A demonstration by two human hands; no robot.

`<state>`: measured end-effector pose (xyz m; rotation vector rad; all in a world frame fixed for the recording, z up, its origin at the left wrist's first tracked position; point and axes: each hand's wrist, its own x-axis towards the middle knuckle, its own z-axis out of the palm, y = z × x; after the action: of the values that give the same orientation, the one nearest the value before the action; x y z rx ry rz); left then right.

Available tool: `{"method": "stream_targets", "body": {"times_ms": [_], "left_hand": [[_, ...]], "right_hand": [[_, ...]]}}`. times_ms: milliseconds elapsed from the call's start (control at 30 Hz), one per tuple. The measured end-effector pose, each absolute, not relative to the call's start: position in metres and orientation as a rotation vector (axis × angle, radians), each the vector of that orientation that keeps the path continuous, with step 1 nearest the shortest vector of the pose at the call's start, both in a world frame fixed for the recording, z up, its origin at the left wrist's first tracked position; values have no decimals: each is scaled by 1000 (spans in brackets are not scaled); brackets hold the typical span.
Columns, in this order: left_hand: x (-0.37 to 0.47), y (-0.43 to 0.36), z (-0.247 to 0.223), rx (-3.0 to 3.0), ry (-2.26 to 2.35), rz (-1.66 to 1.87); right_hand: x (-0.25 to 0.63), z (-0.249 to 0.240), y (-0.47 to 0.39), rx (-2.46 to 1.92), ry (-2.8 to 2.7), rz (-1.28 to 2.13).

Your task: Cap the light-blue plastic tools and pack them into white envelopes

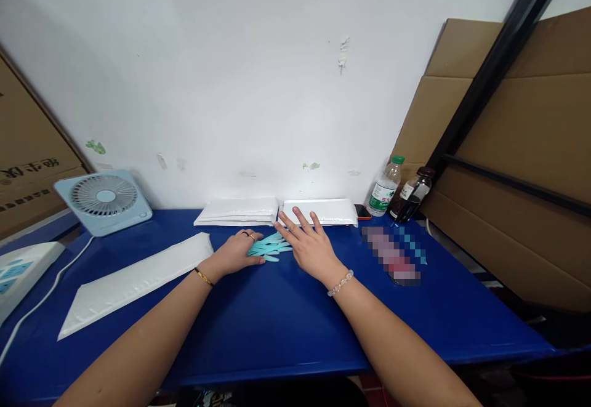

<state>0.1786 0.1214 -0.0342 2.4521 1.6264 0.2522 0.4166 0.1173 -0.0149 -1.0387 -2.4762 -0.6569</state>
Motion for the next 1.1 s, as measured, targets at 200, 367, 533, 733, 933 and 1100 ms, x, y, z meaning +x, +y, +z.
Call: {"method": "stream_targets", "body": {"times_ms": [200, 367, 533, 733, 933, 1100], "left_hand": [[203, 113, -30, 2591, 1706, 71], [213, 106, -30, 2624, 1763, 7], [209, 107, -27, 2568, 1797, -1], [207, 105, -22, 2604, 1758, 13], [219, 97, -24, 2759, 1610, 67], [221, 95, -22, 2636, 1703, 87]], "right_hand": [[411, -14, 111, -1017, -2517, -455], [412, -29, 123, -1028, -2397, 133], [422, -42, 136, -1174, -1890, 757], [410, -45, 126, -997, -2258, 637], [399, -43, 123, -936, -2354, 568], [406, -37, 123, -850, -2226, 766]]}}
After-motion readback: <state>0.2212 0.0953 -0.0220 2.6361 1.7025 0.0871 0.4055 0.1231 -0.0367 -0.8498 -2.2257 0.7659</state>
